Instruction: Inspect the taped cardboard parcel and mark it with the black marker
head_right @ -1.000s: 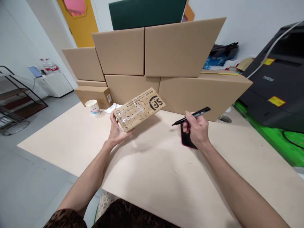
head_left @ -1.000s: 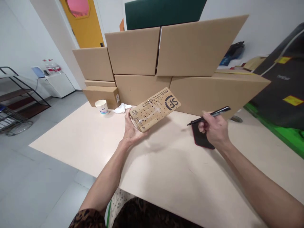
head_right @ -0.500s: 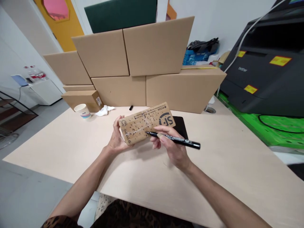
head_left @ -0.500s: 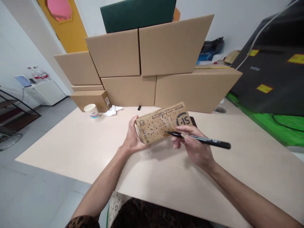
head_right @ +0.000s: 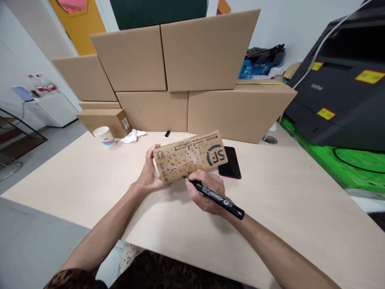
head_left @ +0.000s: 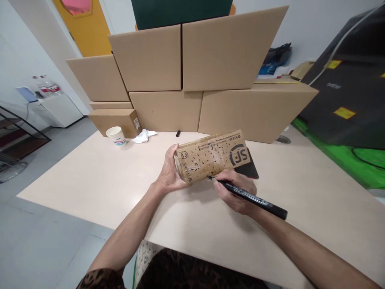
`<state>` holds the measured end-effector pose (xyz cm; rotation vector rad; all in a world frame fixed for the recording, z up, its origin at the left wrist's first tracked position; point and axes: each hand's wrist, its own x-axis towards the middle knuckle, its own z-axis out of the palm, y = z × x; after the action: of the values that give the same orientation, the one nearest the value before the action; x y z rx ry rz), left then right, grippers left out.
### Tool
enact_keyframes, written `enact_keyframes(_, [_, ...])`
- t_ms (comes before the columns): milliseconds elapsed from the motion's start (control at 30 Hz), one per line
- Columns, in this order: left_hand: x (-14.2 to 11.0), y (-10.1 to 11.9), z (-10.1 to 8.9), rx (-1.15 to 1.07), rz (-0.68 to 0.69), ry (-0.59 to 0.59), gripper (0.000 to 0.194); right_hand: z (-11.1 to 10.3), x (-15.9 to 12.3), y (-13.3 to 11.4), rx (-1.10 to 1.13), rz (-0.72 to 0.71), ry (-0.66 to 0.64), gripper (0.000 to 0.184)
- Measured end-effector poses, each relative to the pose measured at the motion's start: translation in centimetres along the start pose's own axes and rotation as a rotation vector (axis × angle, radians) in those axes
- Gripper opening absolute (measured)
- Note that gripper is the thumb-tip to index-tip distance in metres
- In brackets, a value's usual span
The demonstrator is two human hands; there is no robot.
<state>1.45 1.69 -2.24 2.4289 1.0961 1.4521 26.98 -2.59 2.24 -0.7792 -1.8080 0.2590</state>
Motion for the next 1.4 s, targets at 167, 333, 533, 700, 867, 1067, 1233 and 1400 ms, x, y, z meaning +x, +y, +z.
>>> enact_keyframes(167, [0.0, -0.1, 0.1, -0.034, -0.026, 0.004, 0.141, 0.5, 0.4, 0.5, -0.081, -0.057, -0.031, 0.007])
enact_keyframes(333, [0.2, -0.2, 0.3, -0.062, 0.006, 0.043, 0.137, 0.6, 0.8, 0.5, -0.083, -0.108, -0.032, 0.010])
enact_keyframes(533, [0.4, 0.4, 0.2, -0.028, 0.033, 0.057, 0.138, 0.7, 0.3, 0.1, -0.075, -0.024, 0.019, 0.010])
enact_keyframes(700, [0.3, 0.6, 0.2, -0.009, 0.021, 0.034, 0.139, 0.9, 0.3, -0.2, -0.082, -0.006, 0.051, 0.012])
enact_keyframes(867, [0.4, 0.4, 0.1, 0.025, 0.071, 0.031, 0.138, 0.7, 0.8, -0.7, -0.118, -0.018, 0.050, 0.010])
enact_keyframes(1067, [0.5, 0.5, 0.3, 0.032, 0.095, 0.058, 0.137, 0.6, 1.2, -1.2, -0.065, 0.010, 0.068, 0.010])
enact_keyframes(1233, [0.5, 0.7, 0.4, 0.035, 0.122, 0.073, 0.135, 0.6, 1.2, -0.8, -0.058, -0.009, 0.084, 0.012])
enact_keyframes(1400, [0.5, 0.7, 0.4, 0.044, 0.141, 0.076, 0.134, 0.4, 1.4, -0.4, -0.080, -0.015, 0.170, 0.013])
